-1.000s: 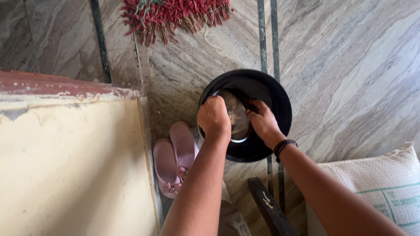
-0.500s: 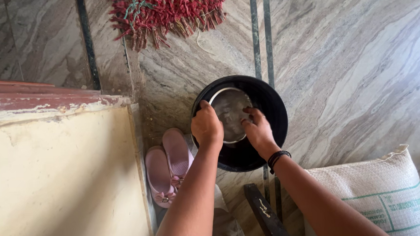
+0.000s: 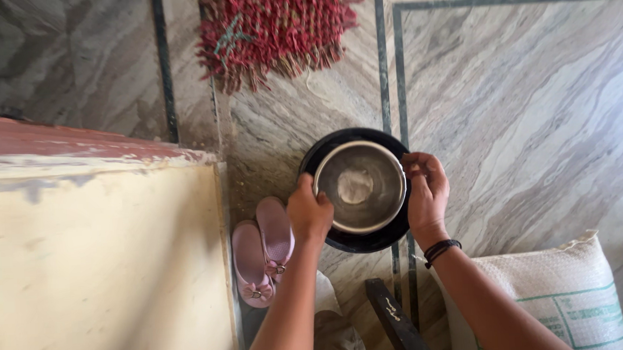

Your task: The person picks up several small potted plants from a shelf, touches the soil and leaves, and then pours water from a metal bowl into the pots before returning them to the shelf.

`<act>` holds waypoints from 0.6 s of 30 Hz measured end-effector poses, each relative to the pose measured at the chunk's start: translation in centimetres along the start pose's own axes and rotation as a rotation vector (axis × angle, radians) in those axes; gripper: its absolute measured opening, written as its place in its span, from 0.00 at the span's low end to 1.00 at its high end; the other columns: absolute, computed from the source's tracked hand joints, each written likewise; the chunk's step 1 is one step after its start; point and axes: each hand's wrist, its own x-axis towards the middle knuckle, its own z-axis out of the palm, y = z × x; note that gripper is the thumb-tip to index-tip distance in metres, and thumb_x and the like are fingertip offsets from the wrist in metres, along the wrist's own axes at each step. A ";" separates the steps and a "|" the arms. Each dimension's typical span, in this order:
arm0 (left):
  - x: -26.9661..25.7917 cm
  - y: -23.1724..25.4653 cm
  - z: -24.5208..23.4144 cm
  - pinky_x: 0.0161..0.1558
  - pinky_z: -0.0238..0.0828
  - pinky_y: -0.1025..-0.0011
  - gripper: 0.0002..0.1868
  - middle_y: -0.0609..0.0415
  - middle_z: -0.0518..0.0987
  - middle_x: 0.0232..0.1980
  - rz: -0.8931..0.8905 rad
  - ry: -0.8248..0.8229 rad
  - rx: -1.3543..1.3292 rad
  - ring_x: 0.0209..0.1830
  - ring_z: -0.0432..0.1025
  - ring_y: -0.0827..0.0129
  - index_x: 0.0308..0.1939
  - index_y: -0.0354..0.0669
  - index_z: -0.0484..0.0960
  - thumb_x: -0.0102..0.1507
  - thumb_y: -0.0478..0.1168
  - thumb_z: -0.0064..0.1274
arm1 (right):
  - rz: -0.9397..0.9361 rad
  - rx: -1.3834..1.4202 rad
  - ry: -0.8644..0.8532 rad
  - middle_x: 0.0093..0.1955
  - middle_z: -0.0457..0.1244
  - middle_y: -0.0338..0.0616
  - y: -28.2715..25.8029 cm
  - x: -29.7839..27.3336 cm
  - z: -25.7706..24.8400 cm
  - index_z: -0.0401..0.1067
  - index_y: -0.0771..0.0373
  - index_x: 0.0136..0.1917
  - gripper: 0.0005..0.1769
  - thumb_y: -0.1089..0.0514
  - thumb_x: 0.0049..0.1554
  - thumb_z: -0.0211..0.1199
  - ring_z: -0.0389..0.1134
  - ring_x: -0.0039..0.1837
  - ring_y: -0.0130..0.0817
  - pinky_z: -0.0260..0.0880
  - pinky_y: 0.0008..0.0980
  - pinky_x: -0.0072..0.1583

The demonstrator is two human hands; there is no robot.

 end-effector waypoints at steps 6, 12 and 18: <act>-3.8 2.4 -3.7 0.39 0.72 0.49 0.12 0.37 0.81 0.30 -0.059 0.059 -0.017 0.34 0.79 0.42 0.43 0.39 0.75 0.57 0.34 0.55 | 0.284 0.189 -0.024 0.52 0.67 0.42 -3.6 0.1 -0.2 0.72 0.66 0.58 0.18 0.60 0.68 0.41 0.67 0.53 0.29 0.68 0.29 0.59; -7.9 8.0 -8.0 0.34 0.71 0.53 0.12 0.42 0.79 0.26 -0.138 0.075 -0.063 0.27 0.78 0.48 0.43 0.37 0.74 0.58 0.33 0.57 | 0.788 0.505 -0.042 0.47 0.69 0.44 -1.7 0.1 -2.6 0.73 0.59 0.57 0.19 0.52 0.68 0.41 0.71 0.43 0.32 0.75 0.33 0.45; -11.2 14.7 -13.0 0.27 0.69 0.62 0.07 0.48 0.80 0.24 -0.266 -0.030 -0.038 0.21 0.78 0.63 0.42 0.39 0.73 0.62 0.34 0.54 | 0.744 0.884 -0.266 0.42 0.70 0.48 0.5 -1.0 -5.4 0.74 0.70 0.53 0.15 0.60 0.65 0.49 0.72 0.39 0.34 0.76 0.31 0.40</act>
